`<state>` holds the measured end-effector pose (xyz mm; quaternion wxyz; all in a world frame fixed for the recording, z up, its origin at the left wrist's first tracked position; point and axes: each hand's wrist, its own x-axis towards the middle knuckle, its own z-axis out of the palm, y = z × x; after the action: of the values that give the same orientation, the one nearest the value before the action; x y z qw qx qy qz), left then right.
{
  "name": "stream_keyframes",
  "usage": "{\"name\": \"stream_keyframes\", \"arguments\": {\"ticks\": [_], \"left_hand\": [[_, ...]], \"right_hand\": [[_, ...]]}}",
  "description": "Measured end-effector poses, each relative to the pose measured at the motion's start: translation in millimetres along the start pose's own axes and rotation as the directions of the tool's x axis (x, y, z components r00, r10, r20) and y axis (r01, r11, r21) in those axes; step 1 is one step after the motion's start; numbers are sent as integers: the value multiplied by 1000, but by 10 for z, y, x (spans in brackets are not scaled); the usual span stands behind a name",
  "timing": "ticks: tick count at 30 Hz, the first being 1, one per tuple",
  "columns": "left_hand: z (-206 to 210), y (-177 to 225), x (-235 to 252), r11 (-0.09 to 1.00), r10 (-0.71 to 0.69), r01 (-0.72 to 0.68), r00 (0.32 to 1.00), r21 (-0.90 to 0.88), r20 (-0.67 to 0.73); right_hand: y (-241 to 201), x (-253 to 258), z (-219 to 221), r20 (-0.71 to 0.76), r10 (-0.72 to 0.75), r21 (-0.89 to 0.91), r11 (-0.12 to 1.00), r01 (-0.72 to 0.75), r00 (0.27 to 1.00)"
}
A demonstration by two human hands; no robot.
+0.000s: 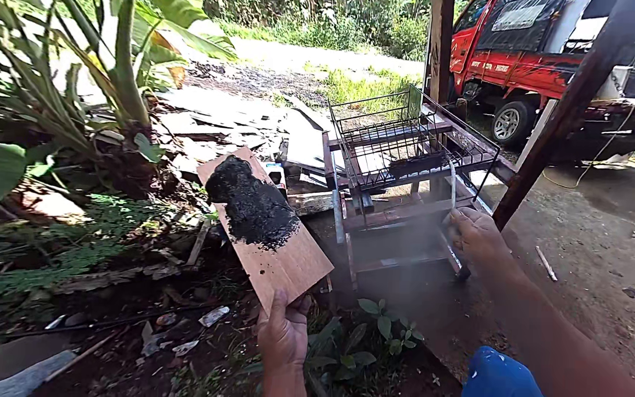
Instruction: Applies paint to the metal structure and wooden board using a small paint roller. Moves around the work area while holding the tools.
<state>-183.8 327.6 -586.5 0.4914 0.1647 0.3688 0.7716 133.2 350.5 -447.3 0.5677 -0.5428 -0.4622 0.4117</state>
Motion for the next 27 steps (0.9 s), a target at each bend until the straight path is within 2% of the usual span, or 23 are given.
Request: {"name": "stream_keyframes", "arguments": {"ticks": [4, 11, 15, 17, 22, 24, 27], "left_hand": [[35, 29, -55, 1000, -4, 4, 1000, -23, 13], [11, 77, -83, 1000, 6, -5, 999, -22, 50], [-16, 78, -75, 1000, -12, 13, 999, -20, 44], [-28, 94, -84, 999, -18, 19, 999, -27, 42], [-55, 158, -100, 999, -25, 26, 999, -34, 28], [-68, 183, -98, 999, -20, 21, 999, -29, 27], [-95, 228, -102, 1000, -17, 17, 1000, -12, 22]], "right_hand": [[79, 225, 233, -56, -30, -135, 991, 23, 998], [379, -237, 158, -43, -156, -140, 979, 149, 987], [283, -173, 568, 67, -131, -125, 982, 139, 989], [308, -116, 768, 68, -133, -153, 978, 142, 989], [908, -318, 836, -17, -260, -392, 890, 233, 966], [1117, -399, 840, -13, -282, -370, 893, 257, 959], [1119, -330, 926, 4, -353, -278, 898, 341, 936]]}}
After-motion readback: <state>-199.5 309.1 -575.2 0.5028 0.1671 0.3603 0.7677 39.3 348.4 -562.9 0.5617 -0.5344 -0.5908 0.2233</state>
